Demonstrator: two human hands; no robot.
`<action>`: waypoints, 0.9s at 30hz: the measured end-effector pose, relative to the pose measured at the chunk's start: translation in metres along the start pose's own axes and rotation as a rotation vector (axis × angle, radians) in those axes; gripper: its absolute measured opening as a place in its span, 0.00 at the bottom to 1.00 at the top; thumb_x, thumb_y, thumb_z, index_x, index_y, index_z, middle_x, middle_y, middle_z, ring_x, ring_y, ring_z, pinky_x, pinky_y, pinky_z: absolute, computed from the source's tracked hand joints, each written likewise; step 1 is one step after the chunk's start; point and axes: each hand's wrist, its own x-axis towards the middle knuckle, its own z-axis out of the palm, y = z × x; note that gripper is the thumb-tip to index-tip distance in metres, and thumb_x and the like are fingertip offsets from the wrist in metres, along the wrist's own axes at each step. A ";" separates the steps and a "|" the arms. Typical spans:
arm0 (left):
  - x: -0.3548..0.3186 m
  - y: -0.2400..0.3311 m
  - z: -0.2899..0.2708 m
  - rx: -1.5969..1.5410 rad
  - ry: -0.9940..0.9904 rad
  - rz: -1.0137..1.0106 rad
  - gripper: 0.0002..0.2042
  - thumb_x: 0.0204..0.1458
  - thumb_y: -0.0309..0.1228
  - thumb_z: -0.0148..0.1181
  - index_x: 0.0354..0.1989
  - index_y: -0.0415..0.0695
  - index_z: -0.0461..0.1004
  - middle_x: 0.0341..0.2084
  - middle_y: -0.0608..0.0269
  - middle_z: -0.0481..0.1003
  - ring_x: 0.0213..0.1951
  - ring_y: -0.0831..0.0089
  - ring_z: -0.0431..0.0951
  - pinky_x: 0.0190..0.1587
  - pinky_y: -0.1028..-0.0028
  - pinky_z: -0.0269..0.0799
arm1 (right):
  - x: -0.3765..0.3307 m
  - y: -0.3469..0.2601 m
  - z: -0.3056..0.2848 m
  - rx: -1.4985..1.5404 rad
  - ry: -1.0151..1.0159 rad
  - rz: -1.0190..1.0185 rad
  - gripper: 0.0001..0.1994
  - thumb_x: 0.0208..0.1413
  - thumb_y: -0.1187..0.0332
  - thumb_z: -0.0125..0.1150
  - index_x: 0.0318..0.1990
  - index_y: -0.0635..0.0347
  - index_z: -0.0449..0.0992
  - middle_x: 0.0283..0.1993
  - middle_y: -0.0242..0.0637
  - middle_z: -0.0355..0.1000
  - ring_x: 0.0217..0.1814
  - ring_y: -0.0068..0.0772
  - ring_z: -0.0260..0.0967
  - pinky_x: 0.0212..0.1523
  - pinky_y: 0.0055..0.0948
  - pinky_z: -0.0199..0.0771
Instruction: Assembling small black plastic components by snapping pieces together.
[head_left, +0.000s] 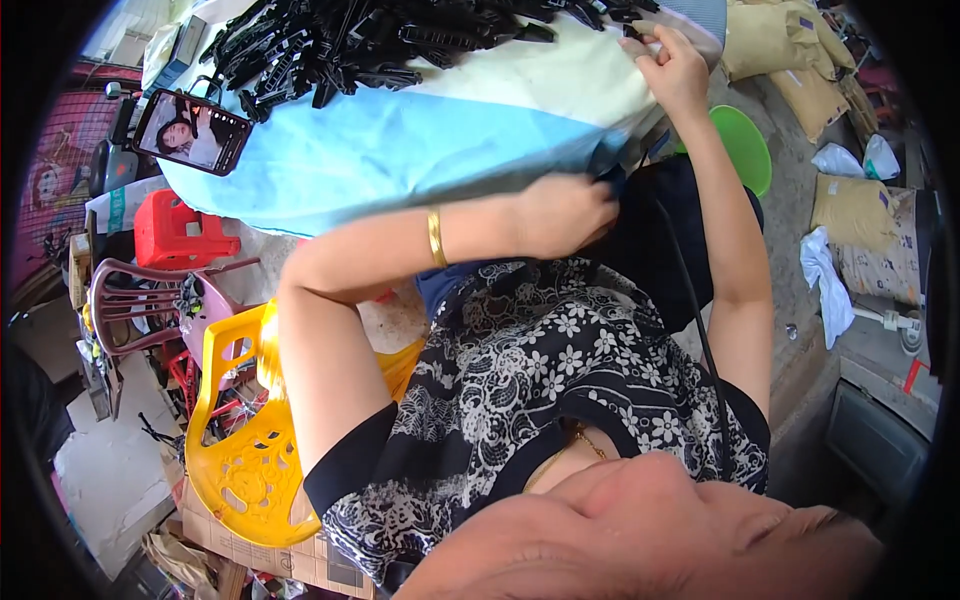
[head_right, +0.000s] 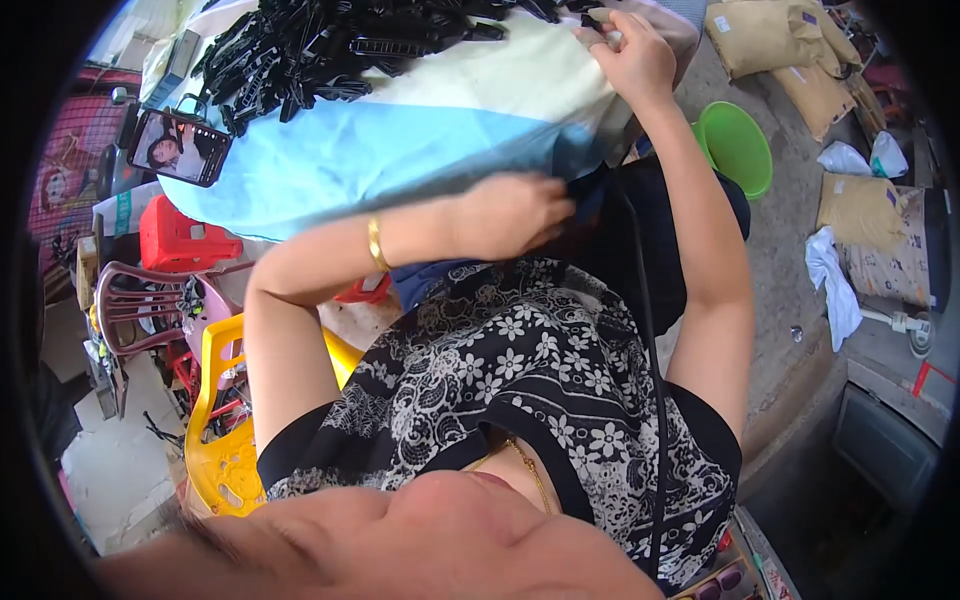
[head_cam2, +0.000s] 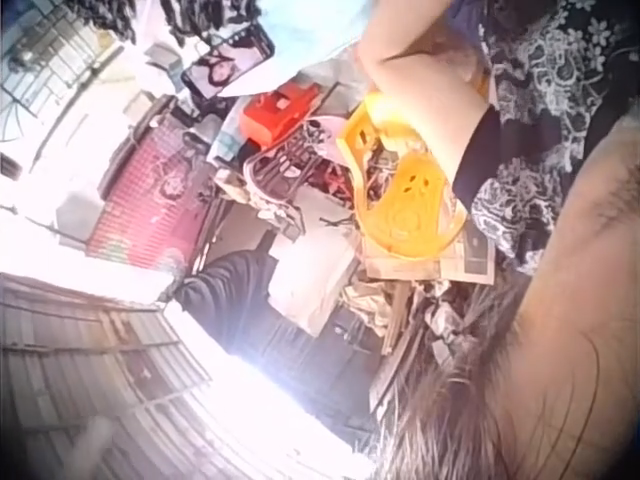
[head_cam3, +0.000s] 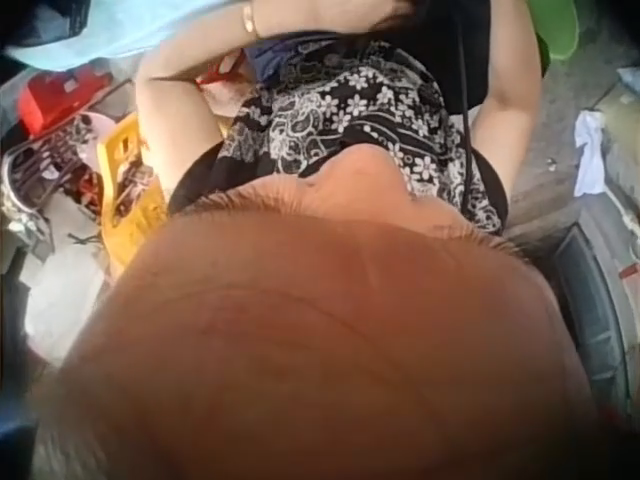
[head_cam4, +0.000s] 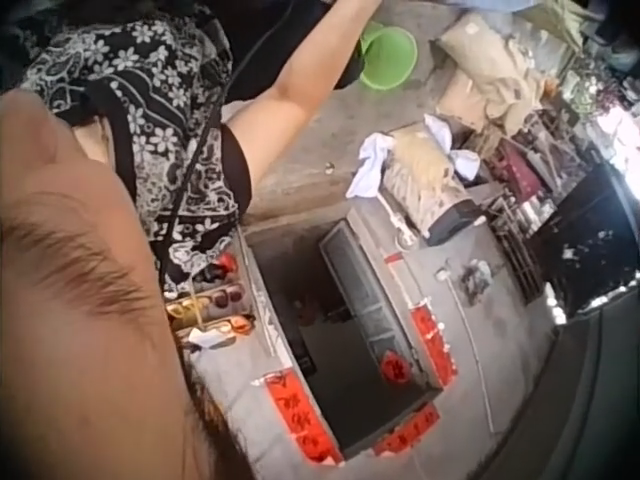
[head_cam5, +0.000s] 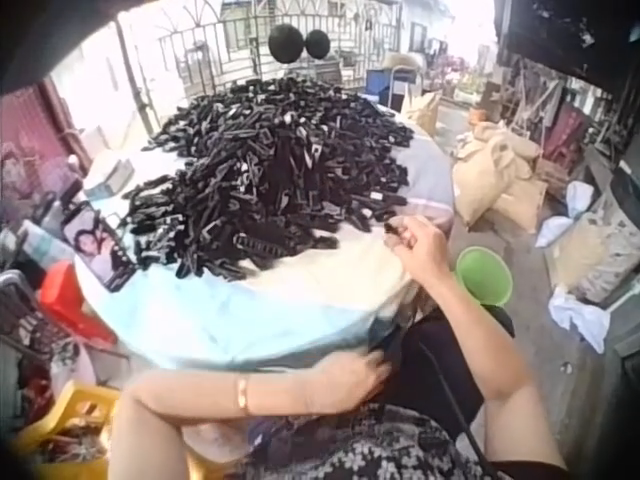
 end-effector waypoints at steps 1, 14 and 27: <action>-0.013 -0.007 0.043 0.130 0.068 -0.056 0.20 0.47 0.39 0.61 0.48 0.45 0.71 0.39 0.57 0.70 0.47 0.55 0.72 0.46 0.60 0.74 | 0.002 0.000 0.005 0.019 0.050 -0.090 0.14 0.45 0.62 0.68 0.40 0.53 0.78 0.27 0.29 0.69 0.20 0.25 0.60 0.24 0.26 0.63; -0.045 -0.042 0.060 0.169 -0.016 -0.492 0.26 0.49 0.40 0.58 0.57 0.44 0.67 0.44 0.55 0.73 0.47 0.55 0.74 0.48 0.56 0.72 | 0.013 -0.030 -0.007 0.380 -0.153 0.239 0.16 0.48 0.68 0.64 0.46 0.60 0.75 0.45 0.48 0.76 0.48 0.42 0.73 0.52 0.38 0.70; -0.071 0.023 -0.075 -0.556 0.110 -0.094 0.14 0.50 0.35 0.60 0.43 0.44 0.75 0.34 0.50 0.77 0.35 0.53 0.78 0.38 0.62 0.74 | 0.038 -0.060 -0.014 0.701 -0.852 -0.053 0.16 0.51 0.80 0.46 0.48 0.64 0.72 0.26 0.32 0.60 0.26 0.19 0.55 0.34 0.21 0.69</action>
